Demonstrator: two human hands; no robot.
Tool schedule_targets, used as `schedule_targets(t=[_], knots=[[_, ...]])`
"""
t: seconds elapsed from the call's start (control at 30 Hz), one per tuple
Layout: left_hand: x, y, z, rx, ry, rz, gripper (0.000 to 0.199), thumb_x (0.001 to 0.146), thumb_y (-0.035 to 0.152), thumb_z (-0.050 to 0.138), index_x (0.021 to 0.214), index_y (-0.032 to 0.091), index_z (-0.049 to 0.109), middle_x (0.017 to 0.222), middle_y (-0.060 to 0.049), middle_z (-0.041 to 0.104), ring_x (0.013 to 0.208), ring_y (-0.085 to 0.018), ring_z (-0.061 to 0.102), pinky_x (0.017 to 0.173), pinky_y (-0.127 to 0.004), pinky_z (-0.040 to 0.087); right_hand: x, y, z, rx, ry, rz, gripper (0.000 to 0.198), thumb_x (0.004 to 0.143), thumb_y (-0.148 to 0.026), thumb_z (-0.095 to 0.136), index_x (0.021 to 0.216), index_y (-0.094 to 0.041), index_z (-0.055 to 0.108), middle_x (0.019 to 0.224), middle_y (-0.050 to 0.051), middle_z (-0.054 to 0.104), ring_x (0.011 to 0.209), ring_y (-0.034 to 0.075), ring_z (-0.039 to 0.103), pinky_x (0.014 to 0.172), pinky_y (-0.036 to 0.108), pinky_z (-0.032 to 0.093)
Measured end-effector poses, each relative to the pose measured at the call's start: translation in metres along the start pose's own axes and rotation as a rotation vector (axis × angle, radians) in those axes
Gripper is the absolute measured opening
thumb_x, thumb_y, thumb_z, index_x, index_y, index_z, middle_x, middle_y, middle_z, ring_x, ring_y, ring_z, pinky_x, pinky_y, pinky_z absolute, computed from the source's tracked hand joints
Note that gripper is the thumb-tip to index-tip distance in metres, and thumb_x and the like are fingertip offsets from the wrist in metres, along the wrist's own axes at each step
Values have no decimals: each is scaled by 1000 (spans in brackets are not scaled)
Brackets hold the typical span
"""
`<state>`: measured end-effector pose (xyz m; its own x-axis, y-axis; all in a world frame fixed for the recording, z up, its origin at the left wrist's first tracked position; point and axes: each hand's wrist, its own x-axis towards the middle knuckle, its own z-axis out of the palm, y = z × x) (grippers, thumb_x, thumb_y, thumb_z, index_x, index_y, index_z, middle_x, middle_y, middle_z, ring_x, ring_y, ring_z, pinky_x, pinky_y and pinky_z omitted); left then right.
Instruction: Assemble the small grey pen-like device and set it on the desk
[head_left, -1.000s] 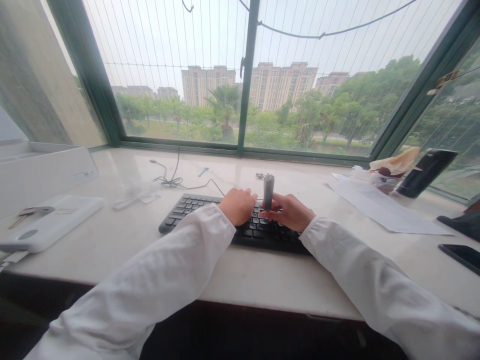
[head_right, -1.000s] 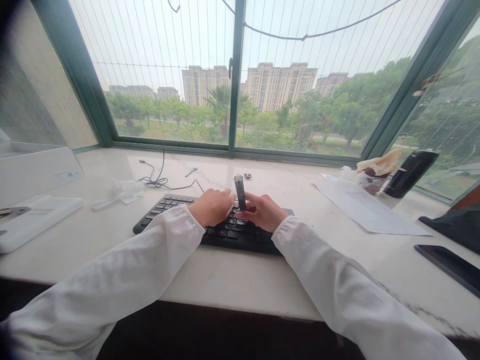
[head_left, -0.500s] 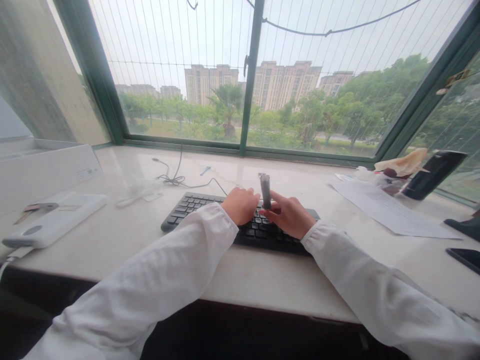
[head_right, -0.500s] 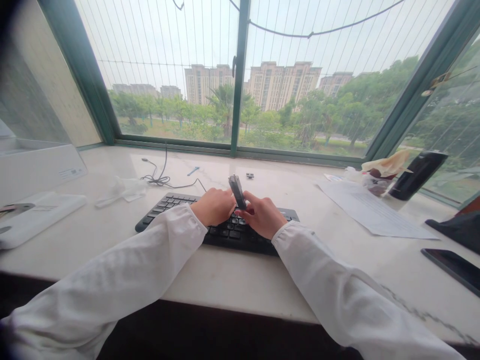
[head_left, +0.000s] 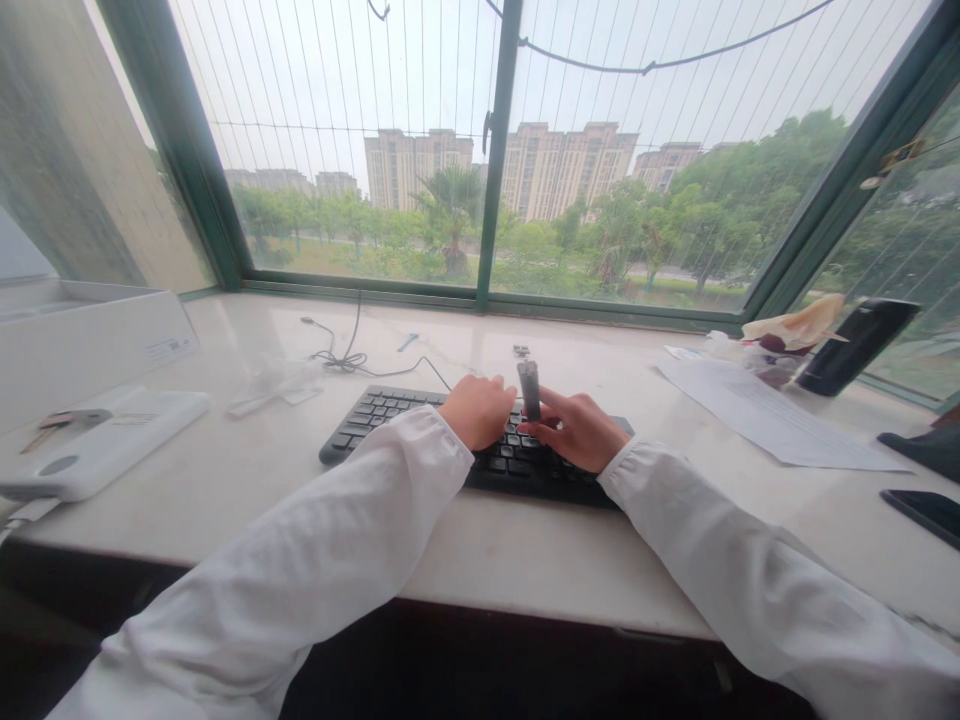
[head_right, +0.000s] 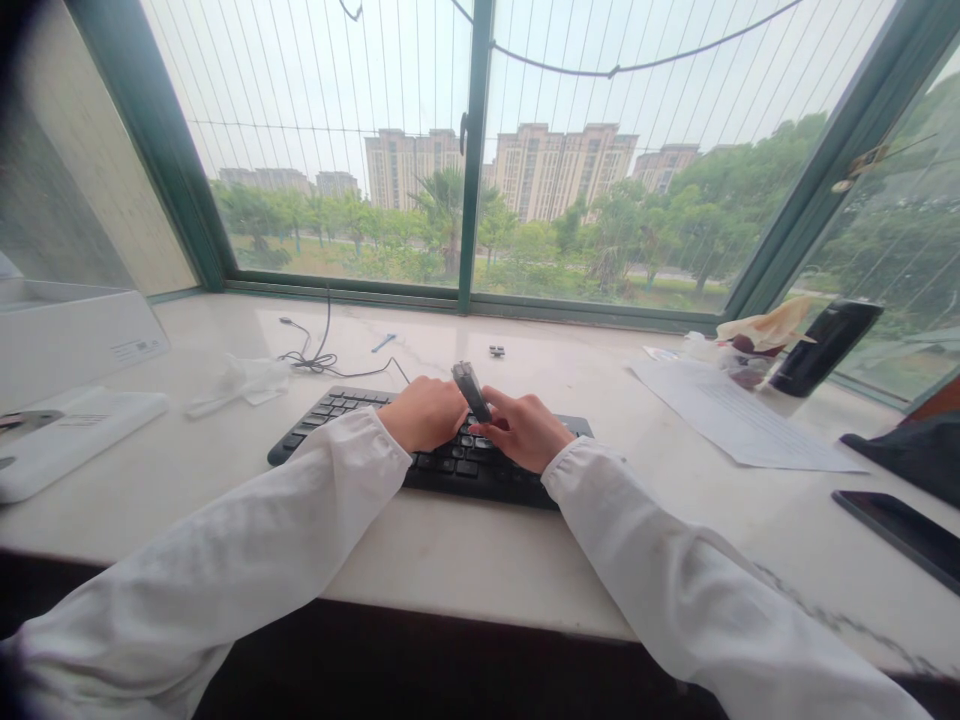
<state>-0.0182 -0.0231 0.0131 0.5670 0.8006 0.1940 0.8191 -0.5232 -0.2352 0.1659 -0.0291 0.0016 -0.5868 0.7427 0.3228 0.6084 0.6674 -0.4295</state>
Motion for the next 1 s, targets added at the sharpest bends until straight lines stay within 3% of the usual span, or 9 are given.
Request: schedule_targets(t=[0.63,1.0], knots=[[-1,0,2,5,21,-11,29,92,28,38,108,15,59,99,-13,62,84,-26,64,69,-37,46,0,-1,-3,34,-26,61,30,85,-34,57,112,-24,56,66,-3,68,52,13,52,57,24,41],[-3,2,-4,25,3,-28,27,92,26,37,103,13,59,96,-13,62,82,-26,64,68,-36,47,-1,12,-2,0,-33,53,31,86,-44,54,109,-23,55,59,-4,63,48,13,50,53,24,38]])
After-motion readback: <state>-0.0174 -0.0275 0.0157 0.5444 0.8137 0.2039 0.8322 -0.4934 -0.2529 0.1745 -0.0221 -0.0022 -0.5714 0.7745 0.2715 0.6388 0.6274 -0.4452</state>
